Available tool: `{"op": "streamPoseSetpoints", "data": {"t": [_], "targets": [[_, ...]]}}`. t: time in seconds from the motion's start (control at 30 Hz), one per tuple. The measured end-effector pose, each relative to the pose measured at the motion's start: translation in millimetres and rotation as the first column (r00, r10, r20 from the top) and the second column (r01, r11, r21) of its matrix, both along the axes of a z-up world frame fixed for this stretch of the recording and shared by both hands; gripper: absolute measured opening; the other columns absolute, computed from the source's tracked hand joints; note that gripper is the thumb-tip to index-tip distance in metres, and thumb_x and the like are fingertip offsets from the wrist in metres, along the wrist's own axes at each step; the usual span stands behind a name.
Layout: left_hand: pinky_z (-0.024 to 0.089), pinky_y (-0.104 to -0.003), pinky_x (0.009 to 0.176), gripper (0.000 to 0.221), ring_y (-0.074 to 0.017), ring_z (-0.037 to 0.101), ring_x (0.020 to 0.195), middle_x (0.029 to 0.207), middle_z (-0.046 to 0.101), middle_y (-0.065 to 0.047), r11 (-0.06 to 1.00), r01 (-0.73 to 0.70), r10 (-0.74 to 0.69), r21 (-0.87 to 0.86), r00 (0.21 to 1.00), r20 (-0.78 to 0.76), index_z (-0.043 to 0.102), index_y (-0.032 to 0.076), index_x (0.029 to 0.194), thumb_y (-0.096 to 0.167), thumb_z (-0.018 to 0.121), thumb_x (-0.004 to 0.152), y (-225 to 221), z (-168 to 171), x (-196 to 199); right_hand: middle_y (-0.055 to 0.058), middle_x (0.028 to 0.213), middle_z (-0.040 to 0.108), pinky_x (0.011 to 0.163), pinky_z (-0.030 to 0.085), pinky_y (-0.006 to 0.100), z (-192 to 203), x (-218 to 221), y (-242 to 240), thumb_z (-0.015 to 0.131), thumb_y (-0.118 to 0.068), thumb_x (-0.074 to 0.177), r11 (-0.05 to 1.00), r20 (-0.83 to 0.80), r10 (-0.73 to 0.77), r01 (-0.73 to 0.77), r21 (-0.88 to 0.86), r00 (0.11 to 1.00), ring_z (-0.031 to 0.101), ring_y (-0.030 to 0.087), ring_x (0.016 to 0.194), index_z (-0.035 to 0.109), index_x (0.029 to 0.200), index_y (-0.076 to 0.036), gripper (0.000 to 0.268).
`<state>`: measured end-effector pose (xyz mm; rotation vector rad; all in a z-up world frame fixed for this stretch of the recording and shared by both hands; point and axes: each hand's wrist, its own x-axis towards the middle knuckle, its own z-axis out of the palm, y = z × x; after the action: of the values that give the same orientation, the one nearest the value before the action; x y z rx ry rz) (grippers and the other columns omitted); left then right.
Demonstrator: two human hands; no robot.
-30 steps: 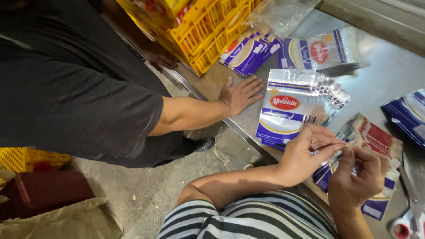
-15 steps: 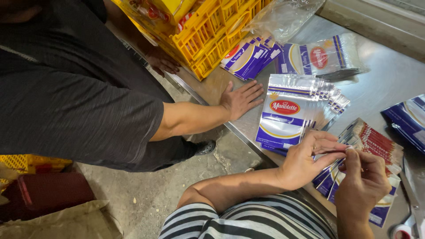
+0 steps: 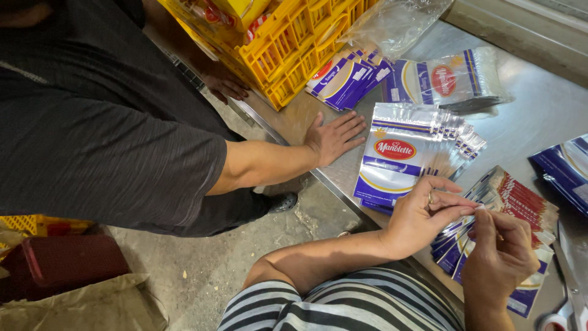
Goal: The person packages individual blue and white bags, using a handheld tape dispenser to seal them. They take small white labels and apply them to each bag, handling several bags from a stack and moving them aside on a stainless steel surface.
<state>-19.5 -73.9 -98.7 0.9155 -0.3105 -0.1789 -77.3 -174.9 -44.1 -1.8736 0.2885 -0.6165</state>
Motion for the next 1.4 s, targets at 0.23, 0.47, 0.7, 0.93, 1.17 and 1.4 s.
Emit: {"op": "streamPoseSetpoints", "data": {"t": [0.23, 0.47, 0.7, 0.93, 1.17, 1.4], "targets": [[0.057, -0.029, 0.101, 0.034, -0.0179, 0.069, 0.11, 0.113, 0.07, -0.021, 0.991, -0.073, 0.065, 0.11, 0.995, 0.075, 0.04, -0.003, 0.129, -0.001, 0.064, 0.105, 4.7, 12.0, -0.3, 0.005, 0.109, 0.058, 0.081, 0.049, 0.018, -10.5, 0.0, -2.8, 0.068, 0.003, 0.111, 0.998, 0.028, 0.008, -0.007, -0.058, 1.0, 0.059, 0.006, 0.093, 0.069, 0.11, 0.006, 0.003], [0.057, -0.033, 0.108, 0.034, -0.0226, 0.07, 0.115, 0.117, 0.069, -0.017, 0.924, -0.158, 0.097, 0.348, 0.978, 0.187, 0.044, -0.004, 0.127, 0.006, 0.067, 0.104, 8.5, 20.9, -2.3, 0.009, 0.109, 0.058, 0.078, 0.051, 0.02, -13.2, 2.0, -4.5, 0.07, 0.003, 0.109, 0.967, 0.032, -0.008, 0.016, -0.256, 0.999, 0.058, 0.01, 0.09, 0.068, 0.112, 0.007, 0.005], [0.057, -0.035, 0.11, 0.033, -0.023, 0.069, 0.118, 0.118, 0.068, -0.017, 0.899, -0.149, 0.052, 0.412, 0.97, 0.239, 0.045, -0.004, 0.126, 0.01, 0.066, 0.104, 11.4, 20.6, 1.8, 0.013, 0.107, 0.062, 0.081, 0.053, 0.027, -3.3, 2.3, -6.7, 0.068, 0.006, 0.112, 0.884, 0.011, -0.006, 0.011, -0.468, 1.0, 0.061, 0.018, 0.094, 0.064, 0.106, 0.004, 0.007], [0.057, -0.033, 0.098, 0.032, -0.0226, 0.069, 0.109, 0.111, 0.067, -0.013, 0.924, -0.104, 0.046, 0.369, 0.986, 0.161, 0.048, 0.002, 0.125, 0.009, 0.069, 0.101, 24.5, 36.6, 6.5, 0.005, 0.093, 0.055, 0.067, 0.043, 0.023, 8.3, 9.1, -6.7, 0.063, 0.003, 0.113, 0.963, -0.062, 0.04, -0.055, -0.264, 0.997, 0.053, 0.009, 0.077, 0.062, 0.105, 0.001, 0.007], [0.057, -0.025, 0.091, 0.035, -0.0102, 0.068, 0.097, 0.104, 0.07, -0.008, 0.981, 0.003, -0.006, 0.194, 1.0, 0.014, 0.04, 0.006, 0.124, -0.001, 0.068, 0.104, 45.6, 66.5, 9.7, -0.001, 0.099, 0.06, 0.074, 0.047, 0.021, 38.2, 10.0, 12.7, 0.063, -0.005, 0.111, 0.989, -0.125, 0.098, -0.082, 0.127, 0.987, 0.056, 0.006, 0.083, 0.064, 0.11, -0.001, 0.004], [0.055, -0.023, 0.084, 0.037, -0.0105, 0.066, 0.095, 0.108, 0.07, -0.011, 0.984, 0.069, -0.06, 0.167, 0.996, -0.059, 0.038, 0.004, 0.122, -0.009, 0.067, 0.102, 55.3, 73.7, 11.0, 0.004, 0.116, 0.062, 0.076, 0.049, 0.017, 50.7, 5.0, 25.3, 0.073, 0.002, 0.107, 0.992, -0.032, 0.095, -0.097, -0.083, 0.995, 0.059, 0.004, 0.088, 0.069, 0.117, 0.002, 0.011]]}}
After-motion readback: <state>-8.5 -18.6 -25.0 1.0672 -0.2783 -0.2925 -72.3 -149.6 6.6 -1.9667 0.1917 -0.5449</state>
